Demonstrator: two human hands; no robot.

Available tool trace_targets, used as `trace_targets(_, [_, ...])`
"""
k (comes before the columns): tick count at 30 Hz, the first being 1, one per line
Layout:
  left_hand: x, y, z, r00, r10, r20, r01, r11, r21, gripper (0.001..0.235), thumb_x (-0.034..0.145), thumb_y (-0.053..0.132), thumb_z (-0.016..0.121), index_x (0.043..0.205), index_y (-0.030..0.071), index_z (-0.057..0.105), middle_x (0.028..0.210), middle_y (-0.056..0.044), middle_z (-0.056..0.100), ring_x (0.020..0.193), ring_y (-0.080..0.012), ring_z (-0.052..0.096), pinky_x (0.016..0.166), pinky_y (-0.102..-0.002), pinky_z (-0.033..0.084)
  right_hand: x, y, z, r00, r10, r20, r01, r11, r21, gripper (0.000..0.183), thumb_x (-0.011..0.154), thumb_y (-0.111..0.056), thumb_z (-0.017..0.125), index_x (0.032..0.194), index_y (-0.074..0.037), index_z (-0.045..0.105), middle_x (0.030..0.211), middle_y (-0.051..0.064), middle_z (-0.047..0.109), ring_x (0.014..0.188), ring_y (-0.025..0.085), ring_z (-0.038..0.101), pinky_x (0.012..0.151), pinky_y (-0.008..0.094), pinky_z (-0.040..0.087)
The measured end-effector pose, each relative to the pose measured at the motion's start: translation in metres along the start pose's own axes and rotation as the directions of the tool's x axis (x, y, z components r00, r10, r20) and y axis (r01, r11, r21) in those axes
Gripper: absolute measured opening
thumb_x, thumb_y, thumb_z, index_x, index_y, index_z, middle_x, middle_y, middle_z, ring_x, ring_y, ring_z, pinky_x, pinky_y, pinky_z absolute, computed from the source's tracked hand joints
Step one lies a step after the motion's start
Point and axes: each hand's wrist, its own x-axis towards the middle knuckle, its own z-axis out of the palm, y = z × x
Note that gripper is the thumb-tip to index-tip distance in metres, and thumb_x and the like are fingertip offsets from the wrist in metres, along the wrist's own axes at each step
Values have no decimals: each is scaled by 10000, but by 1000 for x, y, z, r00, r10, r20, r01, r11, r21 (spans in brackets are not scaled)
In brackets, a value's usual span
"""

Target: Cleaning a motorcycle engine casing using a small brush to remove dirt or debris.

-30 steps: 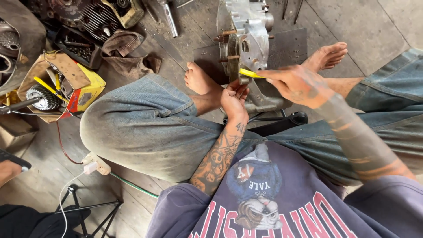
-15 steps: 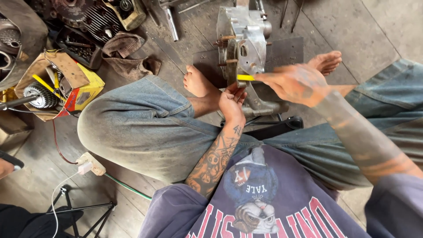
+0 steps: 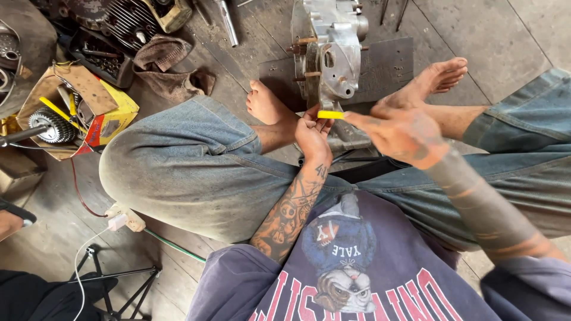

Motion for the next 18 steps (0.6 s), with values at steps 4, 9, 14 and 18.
trace_targets(4, [-3, 7, 6, 1000, -11, -1, 11, 1000, -19, 484, 816, 174, 383, 1156, 81, 716, 1038, -55, 574, 970, -190, 620, 915, -359, 559, -22, 16, 23, 996, -11, -92, 9, 1000, -24, 469, 1024, -210, 537, 1414, -442, 655, 769, -32, 633, 653, 177, 679, 618, 327, 580])
trace_targets(9, [-5, 5, 0, 1000, -4, 15, 4, 1000, -7, 502, 794, 154, 385, 1156, 70, 723, 1092, -97, 597, 1041, -237, 632, 912, -382, 561, -22, 11, 18, 993, -15, -117, 1, 992, -123, 446, 1050, -243, 504, 1434, -407, 660, 847, -13, 696, 753, 158, 709, 658, 307, 574])
trace_targets(14, [6, 6, 1, 1000, -8, 6, 8, 999, -53, 384, 836, 193, 373, 1023, 99, 695, 1067, -97, 616, 986, -233, 655, 892, -380, 564, -2, 1, 20, 983, 52, -178, -33, 994, 108, 459, 1067, -125, 494, 1426, -334, 687, 774, 32, 618, 581, 167, 586, 560, 309, 538])
trace_targets(18, [0, 6, 2, 1000, -11, 26, 11, 1000, -21, 465, 796, 164, 387, 1100, 73, 725, 1087, -108, 651, 1021, -245, 674, 880, -375, 560, -55, 42, 21, 988, 123, -98, -113, 988, 102, 432, 1050, -170, 610, 1434, -341, 710, 765, 33, 634, 596, 230, 628, 502, 316, 527])
